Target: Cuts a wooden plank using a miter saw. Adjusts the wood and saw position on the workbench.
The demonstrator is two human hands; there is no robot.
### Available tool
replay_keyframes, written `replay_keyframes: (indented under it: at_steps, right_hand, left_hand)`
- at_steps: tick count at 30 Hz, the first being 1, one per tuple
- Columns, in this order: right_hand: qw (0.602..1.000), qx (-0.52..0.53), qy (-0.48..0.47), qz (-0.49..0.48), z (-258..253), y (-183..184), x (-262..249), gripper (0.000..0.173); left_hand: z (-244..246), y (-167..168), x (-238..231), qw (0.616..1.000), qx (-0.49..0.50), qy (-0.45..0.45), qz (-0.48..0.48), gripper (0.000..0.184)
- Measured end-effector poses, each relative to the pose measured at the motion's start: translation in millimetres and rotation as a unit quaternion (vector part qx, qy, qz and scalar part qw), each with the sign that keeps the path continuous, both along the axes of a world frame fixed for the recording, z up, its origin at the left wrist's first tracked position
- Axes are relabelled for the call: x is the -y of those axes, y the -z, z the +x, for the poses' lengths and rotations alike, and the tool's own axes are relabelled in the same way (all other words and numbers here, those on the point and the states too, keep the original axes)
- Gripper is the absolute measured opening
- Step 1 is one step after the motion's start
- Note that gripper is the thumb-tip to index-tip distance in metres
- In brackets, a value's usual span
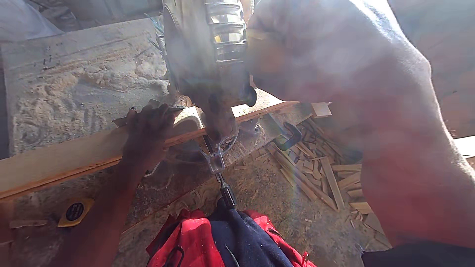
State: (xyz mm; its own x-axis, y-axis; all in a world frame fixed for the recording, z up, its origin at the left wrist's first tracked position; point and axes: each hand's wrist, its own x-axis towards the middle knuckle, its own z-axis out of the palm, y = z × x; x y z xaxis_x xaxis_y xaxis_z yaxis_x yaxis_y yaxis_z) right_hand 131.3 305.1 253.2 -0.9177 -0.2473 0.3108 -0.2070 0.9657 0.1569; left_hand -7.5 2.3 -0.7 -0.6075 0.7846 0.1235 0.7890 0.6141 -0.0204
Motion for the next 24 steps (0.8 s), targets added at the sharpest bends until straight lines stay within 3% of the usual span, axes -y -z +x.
replay_keyframes:
  at_steps: [1, 3, 6, 10, 14, 18, 21, 24]
  right_hand:
    - [0.989, 0.085, 0.121, -0.025, 9, -19, 32, 0.023]
    - [0.978, 0.089, 0.183, -0.047, 14, -22, 49, 0.025]
    - [0.983, 0.051, 0.166, -0.059, 25, -10, 51, 0.02]
    - [0.989, 0.026, 0.146, -0.027, 26, -8, 49, 0.029]
    - [0.983, 0.096, 0.144, -0.057, 46, 3, 60, 0.02]
    - [0.992, 0.02, 0.128, 0.0, 31, 2, 49, 0.033]
    - [0.989, 0.077, 0.123, -0.014, 49, 9, 60, 0.023]
    - [0.995, -0.007, 0.095, 0.006, 41, 16, 50, 0.027]
  left_hand:
    - [0, 0, 0, 1.0, 0.001, -0.001, -0.002, 0.107]
    - [0, -1, -1, 1.0, 0.001, -0.004, -0.013, 0.108]
    - [3, -3, -2, 1.0, -0.01, -0.007, -0.022, 0.105]
    - [4, -6, -2, 1.0, -0.01, -0.001, -0.019, 0.102]
    - [3, -4, -1, 0.999, -0.029, 0.006, -0.016, 0.107]
    - [2, -1, -1, 0.999, -0.031, 0.003, -0.015, 0.107]
    - [0, 2, 2, 0.999, -0.03, 0.01, -0.011, 0.109]
    - [1, 2, 2, 1.0, -0.022, 0.012, -0.011, 0.111]
